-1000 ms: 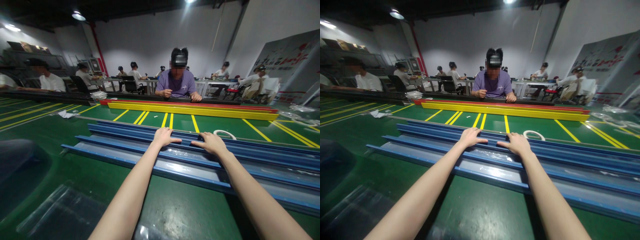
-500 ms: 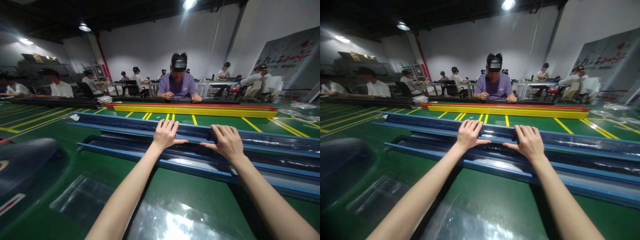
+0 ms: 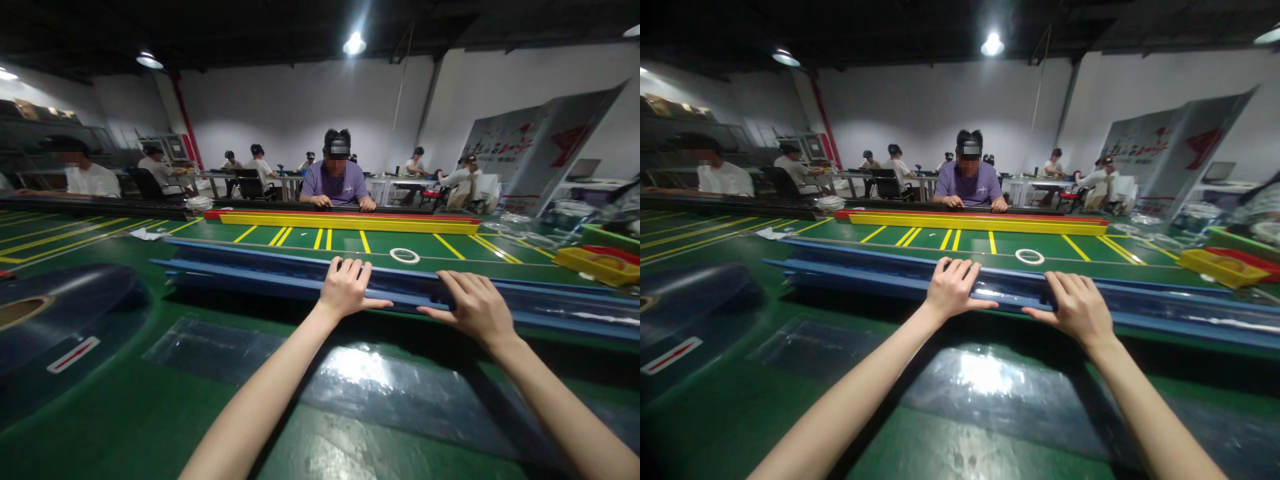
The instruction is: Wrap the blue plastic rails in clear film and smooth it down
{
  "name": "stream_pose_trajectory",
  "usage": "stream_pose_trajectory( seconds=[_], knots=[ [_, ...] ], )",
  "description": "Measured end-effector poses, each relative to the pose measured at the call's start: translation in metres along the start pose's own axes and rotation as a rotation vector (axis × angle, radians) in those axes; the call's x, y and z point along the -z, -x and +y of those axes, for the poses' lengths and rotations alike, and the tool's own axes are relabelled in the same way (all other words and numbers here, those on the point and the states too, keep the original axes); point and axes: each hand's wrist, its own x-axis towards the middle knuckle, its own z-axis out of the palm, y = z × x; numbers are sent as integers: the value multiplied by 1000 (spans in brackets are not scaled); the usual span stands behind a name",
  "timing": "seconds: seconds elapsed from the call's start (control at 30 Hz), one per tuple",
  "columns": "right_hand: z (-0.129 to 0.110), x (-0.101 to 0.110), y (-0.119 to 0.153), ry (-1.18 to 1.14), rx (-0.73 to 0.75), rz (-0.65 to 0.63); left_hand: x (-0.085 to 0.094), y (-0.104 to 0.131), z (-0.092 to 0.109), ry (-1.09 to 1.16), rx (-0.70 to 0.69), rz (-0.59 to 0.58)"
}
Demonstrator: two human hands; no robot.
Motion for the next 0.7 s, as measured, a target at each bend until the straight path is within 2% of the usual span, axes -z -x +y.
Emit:
stream_pose_trajectory(
  seconds=[0.2, 0.33, 0.47, 0.7],
  knots=[
    [-2, 10, 39, -43, -11, -57, 2, 18, 35, 73, 18, -33],
    [-4, 9, 55, -48, -19, -121, -3, 29, 48, 124, 43, -57],
    [-9, 6, 57, -43, -18, -180, -8, 36, 48, 138, 62, -81],
    [-25, -2, 41, -86, -17, -281, -12, 42, 30, 122, 93, -194]
  ],
)
